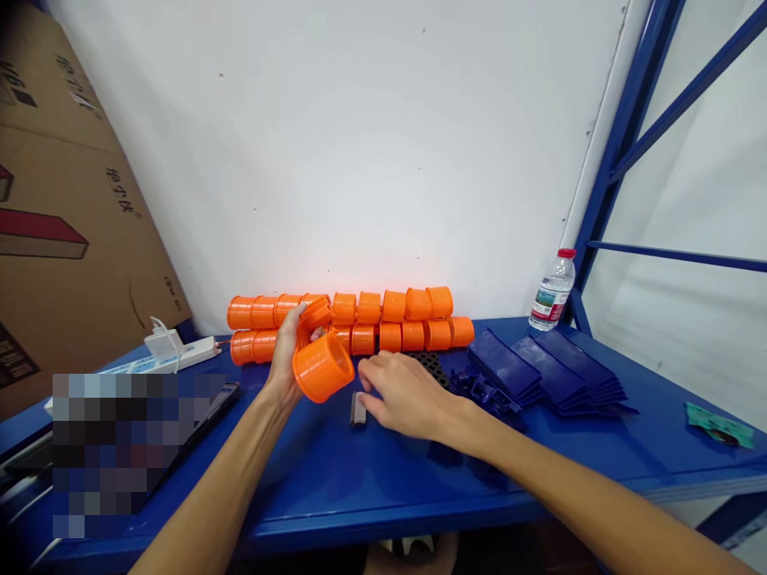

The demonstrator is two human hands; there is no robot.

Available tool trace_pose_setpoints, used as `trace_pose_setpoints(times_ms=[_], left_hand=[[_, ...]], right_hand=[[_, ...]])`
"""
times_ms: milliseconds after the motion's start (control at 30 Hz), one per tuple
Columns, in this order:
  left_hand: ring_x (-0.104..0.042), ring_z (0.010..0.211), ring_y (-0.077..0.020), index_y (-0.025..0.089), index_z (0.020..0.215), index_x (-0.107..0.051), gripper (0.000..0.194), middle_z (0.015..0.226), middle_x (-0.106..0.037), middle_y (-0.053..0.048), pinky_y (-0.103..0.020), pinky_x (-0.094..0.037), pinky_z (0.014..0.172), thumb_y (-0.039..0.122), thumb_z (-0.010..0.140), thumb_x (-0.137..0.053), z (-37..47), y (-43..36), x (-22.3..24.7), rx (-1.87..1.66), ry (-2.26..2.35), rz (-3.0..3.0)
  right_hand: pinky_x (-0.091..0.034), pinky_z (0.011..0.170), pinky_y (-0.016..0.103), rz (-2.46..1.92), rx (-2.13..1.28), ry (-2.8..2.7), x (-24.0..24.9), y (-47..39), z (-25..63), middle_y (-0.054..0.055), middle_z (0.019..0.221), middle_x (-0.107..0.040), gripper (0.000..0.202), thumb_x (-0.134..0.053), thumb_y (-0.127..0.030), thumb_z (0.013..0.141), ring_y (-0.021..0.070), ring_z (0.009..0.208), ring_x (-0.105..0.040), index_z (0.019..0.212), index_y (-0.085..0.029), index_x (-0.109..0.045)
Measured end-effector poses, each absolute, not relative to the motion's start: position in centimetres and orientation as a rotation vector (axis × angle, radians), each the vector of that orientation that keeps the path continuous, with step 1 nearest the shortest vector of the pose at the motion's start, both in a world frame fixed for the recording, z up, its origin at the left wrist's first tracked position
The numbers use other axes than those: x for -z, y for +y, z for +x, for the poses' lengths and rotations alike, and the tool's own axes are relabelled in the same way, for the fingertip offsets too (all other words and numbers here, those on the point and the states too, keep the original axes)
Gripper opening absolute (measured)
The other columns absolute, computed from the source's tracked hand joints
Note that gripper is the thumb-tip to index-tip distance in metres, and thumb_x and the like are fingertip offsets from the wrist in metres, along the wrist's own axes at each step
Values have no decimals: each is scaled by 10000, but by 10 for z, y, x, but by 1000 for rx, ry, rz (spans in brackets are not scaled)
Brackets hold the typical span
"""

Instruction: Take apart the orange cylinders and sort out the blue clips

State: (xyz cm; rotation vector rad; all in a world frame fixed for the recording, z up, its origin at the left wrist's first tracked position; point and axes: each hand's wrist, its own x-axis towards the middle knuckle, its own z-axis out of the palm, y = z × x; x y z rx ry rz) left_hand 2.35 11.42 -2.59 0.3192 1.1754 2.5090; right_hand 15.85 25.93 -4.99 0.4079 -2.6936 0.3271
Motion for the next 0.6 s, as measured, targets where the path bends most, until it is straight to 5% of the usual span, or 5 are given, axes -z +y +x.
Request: trace_pose_setpoints(times_ms=[100,200,400,467,600], left_hand=[[-380,415,-72,211,755,-487,314,511,-418,82,-185,-348,437,439,862,-674,28,120,30,-2546,1241,355],[-457,470,-86,205,722,-508,370,547,-479,65,-204,-396,478,469,829,-746,40,130,34,-2552,1361,514],[-709,789,-241,174,1021,-638,630,860,-734,-69,-328,-576,663,773,829,-604,56,138,27,-2208,1505,847],[-723,873,-266,187,1144,-614,651,919,-750,-83,-361,-603,693,752,820,-634,56,136,23,-2178,1718,895],[-720,835,-255,203,1055,-669,471,878,-738,-60,-345,-614,661,603,813,-726,56,126,24,-1920,2225,1037]], right_hand=[[-510,934,444,425,-185,-2373,45,258,177,164,1230,-650,254,-580,-170,930,298,1127,-588,1183,-149,-593],[-399,1129,528,605,86,-2320,42,256,186,205,1569,-436,628,-588,-139,901,354,1445,-368,1501,-124,-403],[-425,1090,524,525,180,-2335,24,296,192,173,1523,-507,655,-550,-120,874,337,1371,-452,1514,-144,-413],[-423,1095,539,314,61,-2279,12,332,200,153,1481,-541,716,-568,-87,801,335,1347,-477,1497,-180,-429],[-471,1035,540,-51,-81,-2260,-7,427,209,118,1342,-621,681,-649,-180,724,354,1220,-574,1396,-213,-539]])
